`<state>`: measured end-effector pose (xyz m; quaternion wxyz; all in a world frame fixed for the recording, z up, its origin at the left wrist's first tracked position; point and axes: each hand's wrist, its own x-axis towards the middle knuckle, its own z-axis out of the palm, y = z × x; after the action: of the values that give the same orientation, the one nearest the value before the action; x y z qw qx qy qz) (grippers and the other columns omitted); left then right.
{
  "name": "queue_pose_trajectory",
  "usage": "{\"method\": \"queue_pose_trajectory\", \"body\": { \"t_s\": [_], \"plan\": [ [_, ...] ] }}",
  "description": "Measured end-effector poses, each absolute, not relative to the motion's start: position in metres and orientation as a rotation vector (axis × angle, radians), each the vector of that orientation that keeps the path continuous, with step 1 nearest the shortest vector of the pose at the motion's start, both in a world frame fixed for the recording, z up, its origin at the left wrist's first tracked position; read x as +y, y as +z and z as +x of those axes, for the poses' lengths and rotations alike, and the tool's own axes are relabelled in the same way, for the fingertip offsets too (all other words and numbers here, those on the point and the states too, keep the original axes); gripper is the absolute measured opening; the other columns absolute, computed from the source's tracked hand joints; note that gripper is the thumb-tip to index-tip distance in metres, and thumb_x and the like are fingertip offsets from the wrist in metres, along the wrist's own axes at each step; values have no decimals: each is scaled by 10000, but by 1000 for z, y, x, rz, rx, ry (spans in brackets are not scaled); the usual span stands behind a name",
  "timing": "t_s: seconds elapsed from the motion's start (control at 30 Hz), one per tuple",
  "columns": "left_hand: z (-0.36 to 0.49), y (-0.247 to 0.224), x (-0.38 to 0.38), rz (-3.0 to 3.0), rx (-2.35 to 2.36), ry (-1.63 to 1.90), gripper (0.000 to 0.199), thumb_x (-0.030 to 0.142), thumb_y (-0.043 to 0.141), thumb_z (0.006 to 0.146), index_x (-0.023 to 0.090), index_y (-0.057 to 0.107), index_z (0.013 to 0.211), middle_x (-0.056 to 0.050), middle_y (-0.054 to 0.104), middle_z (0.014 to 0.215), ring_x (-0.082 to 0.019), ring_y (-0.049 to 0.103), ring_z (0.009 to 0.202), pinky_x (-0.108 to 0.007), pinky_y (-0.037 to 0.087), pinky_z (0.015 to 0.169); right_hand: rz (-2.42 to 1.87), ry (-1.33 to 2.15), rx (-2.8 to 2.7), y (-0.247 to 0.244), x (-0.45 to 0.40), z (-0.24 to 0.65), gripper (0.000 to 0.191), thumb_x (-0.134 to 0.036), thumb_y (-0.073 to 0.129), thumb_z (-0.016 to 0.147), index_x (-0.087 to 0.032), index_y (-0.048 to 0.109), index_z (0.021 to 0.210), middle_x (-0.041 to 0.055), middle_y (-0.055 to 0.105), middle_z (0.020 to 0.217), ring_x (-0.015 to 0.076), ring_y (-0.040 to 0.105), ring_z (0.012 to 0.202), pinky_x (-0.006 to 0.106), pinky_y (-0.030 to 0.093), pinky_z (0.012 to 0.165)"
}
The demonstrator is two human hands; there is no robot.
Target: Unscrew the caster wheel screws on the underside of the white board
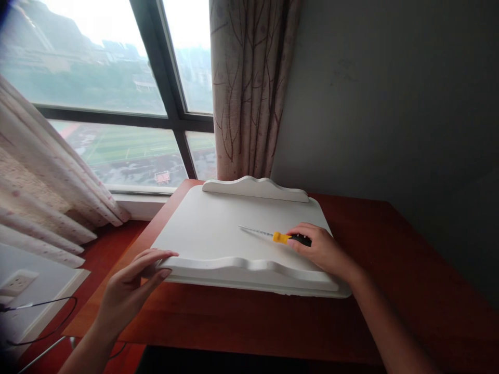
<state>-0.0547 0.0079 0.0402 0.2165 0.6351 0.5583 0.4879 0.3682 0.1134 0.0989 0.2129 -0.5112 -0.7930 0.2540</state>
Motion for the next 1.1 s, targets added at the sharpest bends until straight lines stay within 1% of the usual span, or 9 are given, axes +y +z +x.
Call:
{"method": "queue_pose_trajectory", "body": {
  "t_s": [0.1,0.17,0.4,0.47,0.57,0.67,0.77,0.9,1.1],
  "plan": [
    [-54,39,7,1774,1554,1362,238,341,738,863,245,760,1079,-83,711,1090,-241,667,1033,-297,569,832,-1400,664,-2219,98,123,350,309,-502,634,875,-251,785,973,60,760,918,250,693,978,344,554,878],
    [-54,39,7,1783,1551,1364,236,333,737,865,254,757,1086,-76,709,1091,-238,665,1037,-298,567,848,-1389,639,-2234,94,128,343,307,-505,642,869,-250,782,968,58,757,904,248,693,953,341,555,852],
    [-55,39,7,1799,1531,1375,228,309,733,872,262,750,1094,-69,708,1083,-235,663,1044,-301,564,855,-1391,499,-2133,92,114,353,313,-459,586,935,-238,720,1112,69,716,1148,212,689,937,339,573,830],
    [-54,40,7,1802,1520,1391,225,301,732,871,271,753,1093,-64,712,1075,-235,666,1041,-308,568,859,-1402,372,-2070,92,97,355,280,-431,573,948,-246,708,1110,65,714,1143,218,691,943,357,572,853],
    [-51,42,8,1812,1504,1412,218,306,737,864,278,762,1079,-62,723,1058,-236,675,1019,-324,575,866,-1376,187,-2007,88,64,349,236,-371,538,973,-269,702,1108,57,728,1123,244,690,1022,393,557,908],
    [-46,41,11,1817,1484,1403,218,307,742,863,272,764,1077,-67,729,1057,-238,678,1016,-335,571,871,-1349,107,-1991,79,36,341,228,-310,511,985,-291,697,1117,46,745,1098,264,690,1045,427,547,912],
    [-35,40,17,1804,1477,1375,212,304,734,876,271,755,1084,-68,723,1068,-233,670,1026,-339,553,882,-1390,45,-1918,70,25,345,222,-273,491,988,-282,702,1058,58,752,1038,275,689,1005,445,529,894],
    [-8,41,28,1786,1474,1360,206,323,728,882,256,754,1074,-78,726,1062,-248,659,1043,-349,541,874,-1427,-80,-1858,63,31,368,219,-280,489,986,-258,703,951,71,748,958,264,683,954,419,506,886],
    [50,41,45,1841,1410,1407,147,293,709,900,234,751,1028,-52,738,969,-222,658,941,-331,518,835,-1487,-330,-1726,43,56,419,286,-331,462,993,-211,700,892,79,733,886,241,655,896,377,486,857]
  ]
}}
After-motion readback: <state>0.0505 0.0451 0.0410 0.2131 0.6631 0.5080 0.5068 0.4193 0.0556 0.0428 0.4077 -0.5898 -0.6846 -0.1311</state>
